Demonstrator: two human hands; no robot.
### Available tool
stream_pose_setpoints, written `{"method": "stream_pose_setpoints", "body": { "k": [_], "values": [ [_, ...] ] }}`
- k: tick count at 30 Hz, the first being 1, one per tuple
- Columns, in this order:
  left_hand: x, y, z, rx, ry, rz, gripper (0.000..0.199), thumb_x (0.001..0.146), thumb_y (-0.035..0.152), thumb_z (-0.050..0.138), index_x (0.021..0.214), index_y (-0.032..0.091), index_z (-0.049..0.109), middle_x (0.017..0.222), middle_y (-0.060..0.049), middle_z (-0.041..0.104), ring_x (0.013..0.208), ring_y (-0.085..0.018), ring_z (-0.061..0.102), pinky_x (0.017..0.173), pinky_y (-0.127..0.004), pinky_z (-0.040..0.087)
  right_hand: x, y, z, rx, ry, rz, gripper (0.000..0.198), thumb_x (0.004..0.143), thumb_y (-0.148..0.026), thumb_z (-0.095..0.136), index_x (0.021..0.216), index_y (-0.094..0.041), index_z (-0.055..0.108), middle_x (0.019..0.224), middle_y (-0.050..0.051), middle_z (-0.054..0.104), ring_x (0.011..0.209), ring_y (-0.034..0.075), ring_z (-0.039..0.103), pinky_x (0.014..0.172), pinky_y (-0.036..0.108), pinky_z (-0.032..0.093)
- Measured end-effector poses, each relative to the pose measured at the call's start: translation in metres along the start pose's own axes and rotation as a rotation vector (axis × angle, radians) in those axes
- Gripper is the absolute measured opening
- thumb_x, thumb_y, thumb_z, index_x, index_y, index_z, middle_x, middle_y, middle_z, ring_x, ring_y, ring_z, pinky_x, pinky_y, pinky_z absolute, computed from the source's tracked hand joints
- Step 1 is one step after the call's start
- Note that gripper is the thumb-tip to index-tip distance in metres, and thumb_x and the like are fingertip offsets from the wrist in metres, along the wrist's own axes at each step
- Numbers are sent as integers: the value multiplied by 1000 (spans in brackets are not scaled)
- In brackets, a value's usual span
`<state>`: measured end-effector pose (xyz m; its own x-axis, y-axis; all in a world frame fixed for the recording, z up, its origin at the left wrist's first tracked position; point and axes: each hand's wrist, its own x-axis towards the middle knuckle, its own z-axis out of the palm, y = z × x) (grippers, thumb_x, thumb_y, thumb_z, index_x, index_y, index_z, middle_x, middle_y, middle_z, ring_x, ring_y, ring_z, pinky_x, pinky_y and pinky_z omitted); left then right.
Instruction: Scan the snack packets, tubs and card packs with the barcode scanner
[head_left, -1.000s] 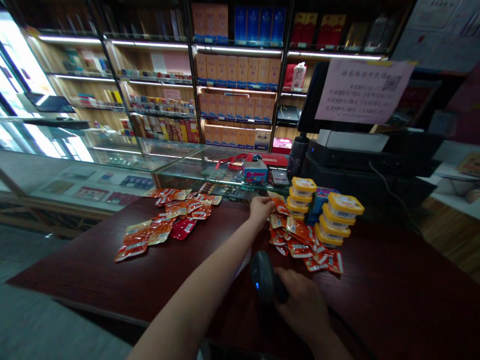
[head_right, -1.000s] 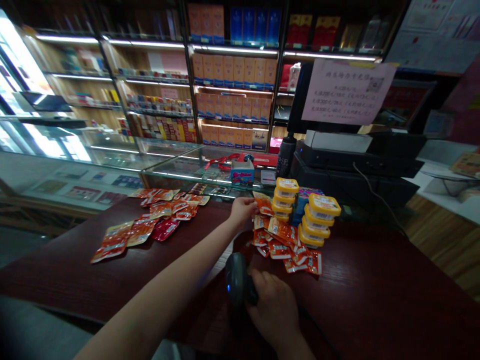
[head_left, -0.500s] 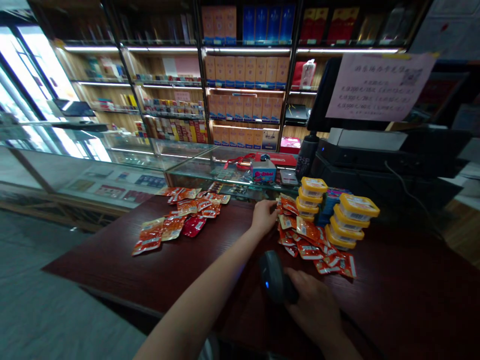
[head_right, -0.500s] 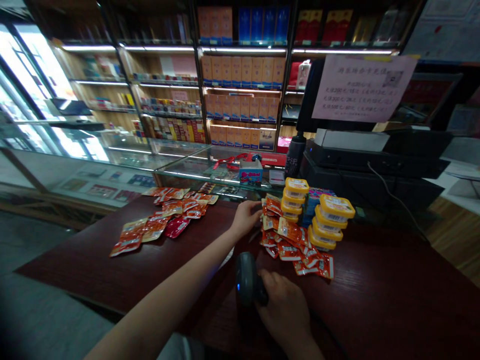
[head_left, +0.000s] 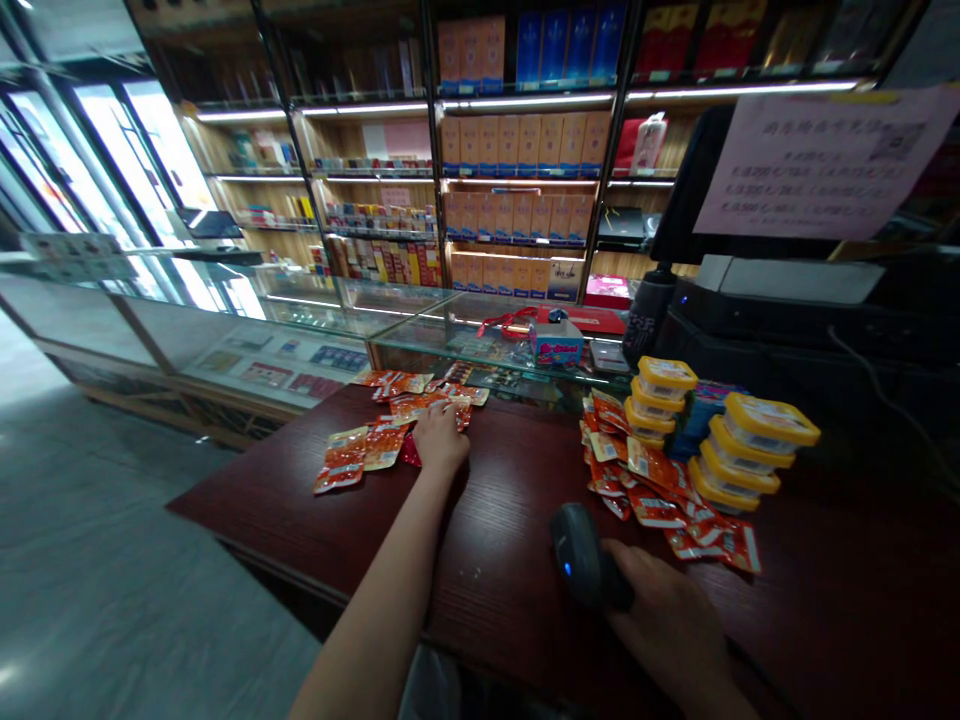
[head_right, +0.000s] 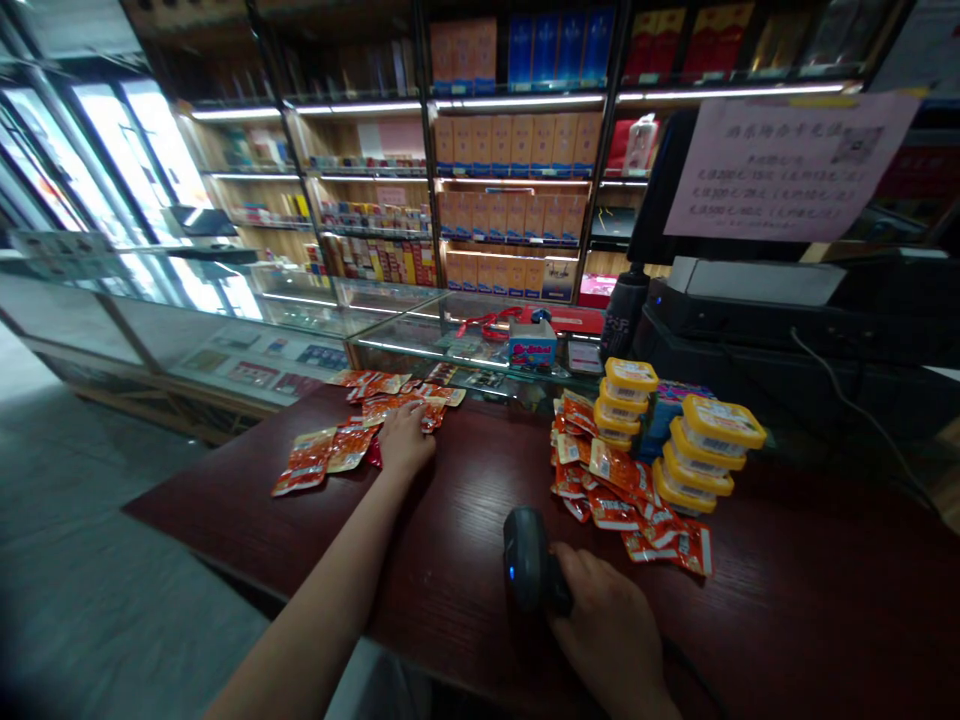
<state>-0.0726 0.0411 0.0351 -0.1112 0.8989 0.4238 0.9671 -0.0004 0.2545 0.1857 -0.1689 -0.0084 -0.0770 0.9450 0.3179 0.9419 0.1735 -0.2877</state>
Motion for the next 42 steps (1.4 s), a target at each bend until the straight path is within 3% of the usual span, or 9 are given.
{"method": "stream_pose_setpoints", "body": {
  "k": [6, 12, 16, 20, 23, 29, 32, 36, 42],
  "values": [
    [1, -8, 6, 82, -38, -24, 32, 83, 16, 44, 101, 20, 70, 108, -12, 65, 106, -30, 53, 83, -40, 42, 0, 0, 1, -54, -3, 14, 40, 76, -13, 50, 114, -24, 57, 103, 3, 69, 92, 19, 64, 77, 29, 44],
    [1, -9, -1, -84, 114, -19, 32, 88, 21, 43, 102, 24, 71, 104, -10, 68, 102, -29, 57, 83, -40, 44, 1, -3, -1, -61, -13, 21, 38, 77, -13, 50, 113, -24, 58, 103, 3, 68, 92, 19, 64, 76, 29, 44],
    [0, -4, 2, -541, 194, -147, 27, 89, 26, 45, 103, 23, 68, 92, -6, 69, 89, -22, 64, 77, -34, 49, 2, -4, -3, -59, -15, 11, 41, 75, -11, 49, 113, -23, 58, 104, 3, 68, 93, 19, 64, 78, 28, 44],
    [0, 6, 16, -1237, 71, -268, 23, 87, 37, 49, 96, 19, 60, 70, 1, 60, 61, -16, 66, 58, -28, 53, 3, -3, -3, -77, -28, 20, 43, 74, -12, 50, 115, -23, 58, 108, 4, 68, 95, 20, 64, 76, 29, 45],
    [-3, 14, 24, -1526, -1, -247, 31, 76, 46, 65, 87, 17, 59, 70, 2, 61, 61, -15, 66, 59, -28, 54, 3, -2, -2, -83, -34, 23, 43, 74, -13, 50, 116, -23, 58, 109, 5, 68, 95, 21, 64, 75, 30, 46],
    [-14, 19, 29, -1255, -88, -159, 35, 72, 49, 66, 66, 14, 67, 67, -4, 67, 71, -19, 65, 65, -27, 52, 2, -2, -1, -34, -16, 25, 40, 76, -15, 50, 114, -24, 59, 108, 6, 68, 94, 20, 64, 76, 30, 46],
    [-16, 17, 39, -1110, -80, -100, 23, 64, 29, 74, 80, 13, 70, 83, -7, 70, 71, -17, 64, 68, -29, 51, 4, -2, -2, -34, -24, 41, 41, 76, -13, 49, 114, -24, 59, 106, 5, 68, 94, 21, 64, 77, 31, 46],
    [-15, 16, 50, -1176, -112, -139, 53, 55, 15, 77, 107, 14, 66, 102, -10, 68, 69, -14, 63, 68, -30, 51, 6, -3, -4, 3, -32, 53, 39, 74, -14, 50, 111, -23, 60, 102, 5, 69, 92, 21, 65, 80, 31, 46],
    [-22, 25, 35, -1452, -327, -159, 34, 57, 26, 75, 85, 12, 65, 74, -6, 69, 62, -17, 64, 58, -27, 50, 13, -20, -22, 315, 61, 184, 35, 76, -28, 57, 110, -25, 62, 103, 5, 71, 90, 23, 66, 78, 34, 49]
  ]
}}
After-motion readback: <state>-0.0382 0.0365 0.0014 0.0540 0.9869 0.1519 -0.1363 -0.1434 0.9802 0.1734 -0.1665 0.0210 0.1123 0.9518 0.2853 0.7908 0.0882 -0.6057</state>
